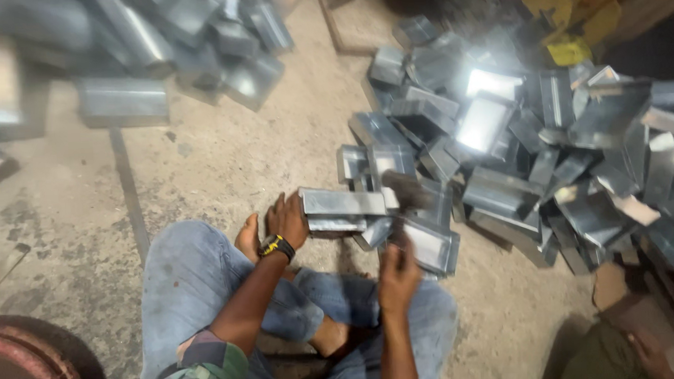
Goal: The person uses a hammer to shape and flatten the edges of small metal boxes while sitting on the floor, handling one box at a time from a large pile.
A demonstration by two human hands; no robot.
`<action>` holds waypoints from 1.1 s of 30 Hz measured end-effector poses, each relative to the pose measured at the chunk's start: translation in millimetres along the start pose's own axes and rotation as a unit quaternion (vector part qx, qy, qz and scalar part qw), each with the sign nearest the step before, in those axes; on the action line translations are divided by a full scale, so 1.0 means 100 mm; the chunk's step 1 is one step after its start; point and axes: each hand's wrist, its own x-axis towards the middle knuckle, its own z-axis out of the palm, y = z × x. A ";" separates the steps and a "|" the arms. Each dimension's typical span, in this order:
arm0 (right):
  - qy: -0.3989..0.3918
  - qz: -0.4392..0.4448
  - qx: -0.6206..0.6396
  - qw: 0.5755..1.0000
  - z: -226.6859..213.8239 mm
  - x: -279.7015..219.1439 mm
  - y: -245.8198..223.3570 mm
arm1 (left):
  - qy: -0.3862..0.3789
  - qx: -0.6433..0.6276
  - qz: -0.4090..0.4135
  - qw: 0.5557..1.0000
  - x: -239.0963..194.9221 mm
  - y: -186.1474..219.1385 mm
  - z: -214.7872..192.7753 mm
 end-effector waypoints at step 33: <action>-0.078 -0.221 -0.177 0.956 0.27 -0.21 -0.26 | -0.022 -0.023 -0.046 0.998 -0.15 0.21 0.29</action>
